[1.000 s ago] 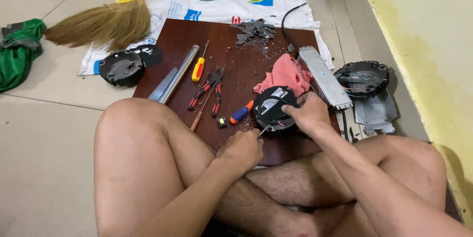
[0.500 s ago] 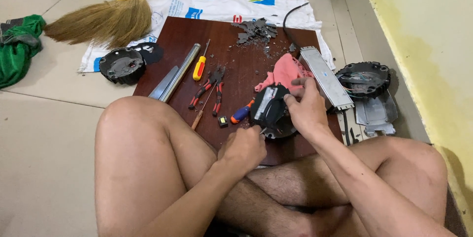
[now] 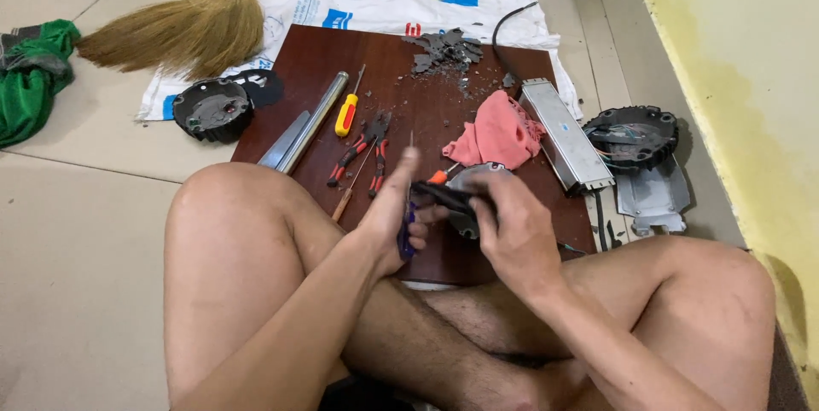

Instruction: The person sits on the floor and uses a screwdriver to remove screws from a black circular electronic component. They then use a pink cloth to wipe the component and continue to unscrew and disassemble the device.

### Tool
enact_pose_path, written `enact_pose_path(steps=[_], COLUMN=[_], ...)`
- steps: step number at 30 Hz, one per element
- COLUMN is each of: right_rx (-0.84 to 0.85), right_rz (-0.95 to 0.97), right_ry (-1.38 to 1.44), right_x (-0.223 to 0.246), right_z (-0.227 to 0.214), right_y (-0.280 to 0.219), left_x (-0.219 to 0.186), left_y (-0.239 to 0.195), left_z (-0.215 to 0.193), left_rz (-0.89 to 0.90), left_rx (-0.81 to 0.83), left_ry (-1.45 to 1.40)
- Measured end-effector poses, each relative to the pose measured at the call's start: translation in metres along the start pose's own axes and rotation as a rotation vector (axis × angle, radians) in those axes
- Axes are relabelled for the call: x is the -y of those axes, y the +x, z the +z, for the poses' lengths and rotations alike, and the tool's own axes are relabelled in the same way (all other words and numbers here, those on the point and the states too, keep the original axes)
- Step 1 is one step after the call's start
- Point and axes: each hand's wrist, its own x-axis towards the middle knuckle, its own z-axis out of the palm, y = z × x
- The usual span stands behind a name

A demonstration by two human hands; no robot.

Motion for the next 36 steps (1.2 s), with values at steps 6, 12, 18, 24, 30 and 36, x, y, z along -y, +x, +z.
enact_pose_path(steps=[6,12,18,24,30,36], right_rx=[0.232,0.86,0.496,-0.022,-0.536,-0.364], right_rz=[0.155,-0.014,0.494,0.819,1.08,0.898], right_ry=[0.179,-0.141,0.151,0.515,0.686,0.077], right_x=[-0.025,-0.059,-0.104,-0.146,-0.256,-0.213], right_z=[-0.017,-0.018,-0.037,-0.032,-0.009,0.007], right_y=[0.016,0.06,0.064,0.052,0.053,0.005], left_x=[0.029,0.052,0.051,0.03,0.035,0.037], left_y=[0.058,0.083,0.129,0.056,0.049,0.051], left_z=[-0.02,-0.023,-0.057,-0.02,-0.018,-0.015], left_rz=[0.078,0.16,0.252,0.211,0.211,0.215], left_rx=[-0.109,-0.15,-0.338,-0.205,-0.131,-0.092], left_ry=[0.049,0.258,0.153,0.079,0.064,0.129])
